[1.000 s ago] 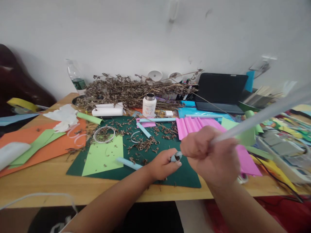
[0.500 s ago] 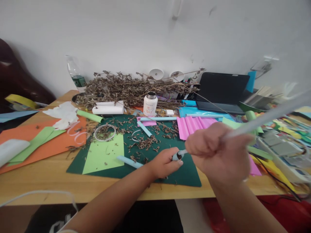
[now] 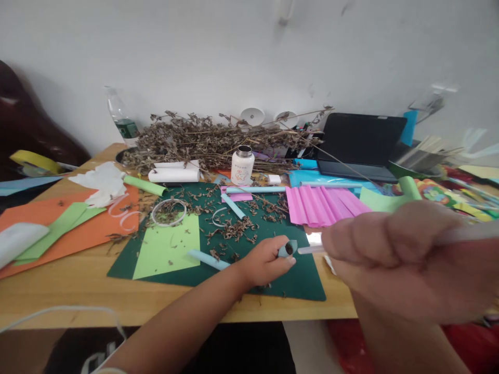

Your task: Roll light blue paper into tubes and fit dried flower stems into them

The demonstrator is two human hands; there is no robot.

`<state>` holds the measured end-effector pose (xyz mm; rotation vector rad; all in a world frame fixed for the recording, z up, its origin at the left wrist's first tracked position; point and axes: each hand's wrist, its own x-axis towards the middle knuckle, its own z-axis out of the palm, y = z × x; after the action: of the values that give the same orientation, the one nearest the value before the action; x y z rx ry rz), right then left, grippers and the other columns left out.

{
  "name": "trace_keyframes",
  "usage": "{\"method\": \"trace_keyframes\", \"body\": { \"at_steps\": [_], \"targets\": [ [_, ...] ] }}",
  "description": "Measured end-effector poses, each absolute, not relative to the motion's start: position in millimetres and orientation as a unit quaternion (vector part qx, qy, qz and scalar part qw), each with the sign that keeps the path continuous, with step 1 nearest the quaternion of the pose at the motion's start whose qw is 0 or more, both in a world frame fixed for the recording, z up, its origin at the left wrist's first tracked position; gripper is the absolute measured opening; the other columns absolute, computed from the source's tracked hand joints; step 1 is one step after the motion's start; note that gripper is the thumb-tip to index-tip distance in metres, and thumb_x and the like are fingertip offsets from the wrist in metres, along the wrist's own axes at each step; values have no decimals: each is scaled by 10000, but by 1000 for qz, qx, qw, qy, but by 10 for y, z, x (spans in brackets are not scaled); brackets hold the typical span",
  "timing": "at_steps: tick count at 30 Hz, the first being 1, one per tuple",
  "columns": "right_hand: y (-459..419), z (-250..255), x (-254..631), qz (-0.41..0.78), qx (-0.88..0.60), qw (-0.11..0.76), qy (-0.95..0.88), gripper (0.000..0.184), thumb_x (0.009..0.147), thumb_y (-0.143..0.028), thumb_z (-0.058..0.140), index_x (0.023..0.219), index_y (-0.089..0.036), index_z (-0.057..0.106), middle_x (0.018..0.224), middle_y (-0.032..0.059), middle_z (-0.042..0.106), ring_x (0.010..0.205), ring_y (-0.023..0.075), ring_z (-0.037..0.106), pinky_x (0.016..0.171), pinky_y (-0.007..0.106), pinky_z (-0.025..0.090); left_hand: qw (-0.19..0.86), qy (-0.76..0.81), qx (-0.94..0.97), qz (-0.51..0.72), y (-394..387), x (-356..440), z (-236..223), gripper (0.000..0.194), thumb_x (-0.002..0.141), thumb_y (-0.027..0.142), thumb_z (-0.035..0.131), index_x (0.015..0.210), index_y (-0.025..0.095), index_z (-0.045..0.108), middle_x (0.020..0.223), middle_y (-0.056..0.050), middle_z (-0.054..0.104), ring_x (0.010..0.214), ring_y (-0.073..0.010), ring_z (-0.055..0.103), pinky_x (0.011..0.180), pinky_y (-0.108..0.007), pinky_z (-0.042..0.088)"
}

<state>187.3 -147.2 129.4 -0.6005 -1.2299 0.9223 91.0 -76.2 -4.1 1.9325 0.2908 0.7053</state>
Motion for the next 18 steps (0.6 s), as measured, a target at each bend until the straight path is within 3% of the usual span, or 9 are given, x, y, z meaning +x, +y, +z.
{"method": "trace_keyframes", "body": {
  "at_steps": [8, 18],
  "targets": [
    [-1347, 979, 1810, 442, -253, 660, -553, 399, 757, -515, 421, 521, -201, 348, 443, -56, 209, 373, 77, 209, 368, 248, 170, 504, 108, 802, 302, -760, 932, -117, 224, 770, 349, 379, 655, 156, 378, 657, 9, 377, 620, -104, 354, 605, -232, 348],
    [-1400, 1010, 1832, 427, -253, 668, -555, 414, 753, -522, 422, 512, -196, 336, 451, -55, 204, 386, 80, 217, 387, 254, 182, 506, 101, 805, 292, -749, 912, -110, 225, 771, 348, 377, 647, 161, 363, 639, 18, 366, 601, -97, 344, 587, -221, 343]
  ]
}}
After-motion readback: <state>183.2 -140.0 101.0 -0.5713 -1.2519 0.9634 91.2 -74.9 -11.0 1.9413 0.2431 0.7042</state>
